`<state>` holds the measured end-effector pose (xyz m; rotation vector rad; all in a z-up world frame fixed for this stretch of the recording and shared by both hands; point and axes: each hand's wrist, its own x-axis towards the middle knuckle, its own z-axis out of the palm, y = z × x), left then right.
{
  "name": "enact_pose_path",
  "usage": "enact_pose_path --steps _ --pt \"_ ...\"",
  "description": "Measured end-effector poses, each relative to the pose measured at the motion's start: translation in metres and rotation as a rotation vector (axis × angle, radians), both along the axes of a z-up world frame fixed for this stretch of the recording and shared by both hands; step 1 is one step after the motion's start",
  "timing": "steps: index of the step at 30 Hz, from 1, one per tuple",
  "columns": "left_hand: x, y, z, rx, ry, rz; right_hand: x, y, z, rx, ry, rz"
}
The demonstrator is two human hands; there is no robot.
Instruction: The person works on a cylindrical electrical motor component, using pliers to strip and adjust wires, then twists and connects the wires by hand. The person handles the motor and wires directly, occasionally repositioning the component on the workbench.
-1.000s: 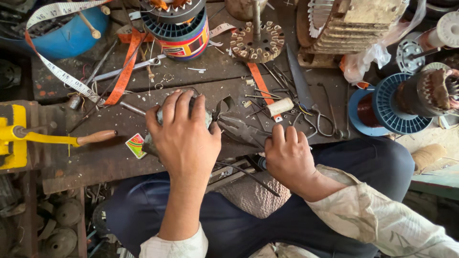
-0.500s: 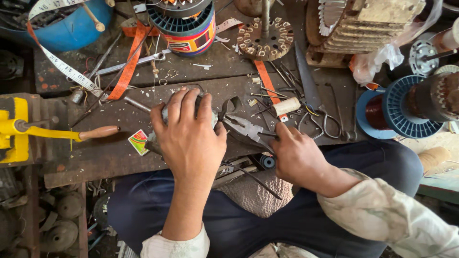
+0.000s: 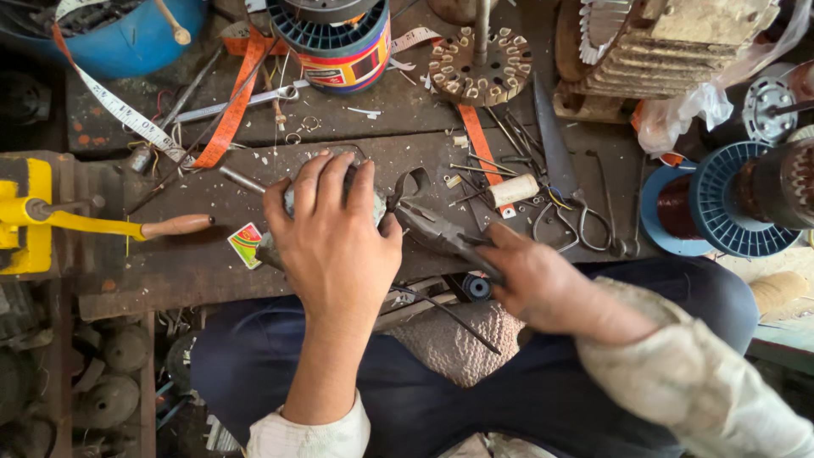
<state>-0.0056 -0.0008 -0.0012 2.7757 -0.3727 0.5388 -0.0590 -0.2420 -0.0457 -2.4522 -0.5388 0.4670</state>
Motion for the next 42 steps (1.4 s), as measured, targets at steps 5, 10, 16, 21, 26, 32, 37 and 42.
enact_pose_path --steps 5,10,16,21,26,32,37,42 --pt "0.002 0.000 -0.002 0.027 -0.007 0.002 -0.037 0.050 0.007 -0.323 -0.413 -0.242" --pt "0.001 0.001 -0.001 0.033 -0.004 -0.007 -0.035 0.055 0.007 -0.617 -0.530 -0.202" --pt "0.000 0.002 -0.001 0.016 -0.007 -0.015 -0.016 0.029 0.013 -0.445 -0.328 -0.097" --pt "-0.001 0.002 0.000 0.014 -0.017 -0.016 -0.010 0.025 0.010 -0.313 -0.245 -0.092" --pt "-0.001 0.002 0.000 0.010 -0.003 -0.020 -0.004 0.018 0.009 -0.330 -0.087 -0.055" --pt "0.001 0.002 -0.003 -0.012 -0.021 -0.036 0.008 0.007 0.005 -0.319 0.081 -0.021" --pt "0.001 0.005 0.002 -0.024 -0.037 -0.074 -0.003 0.011 0.005 -0.189 -0.069 -0.052" --pt "-0.001 0.015 -0.002 -0.003 -0.023 -0.191 -0.021 -0.022 0.019 0.136 -0.073 0.014"
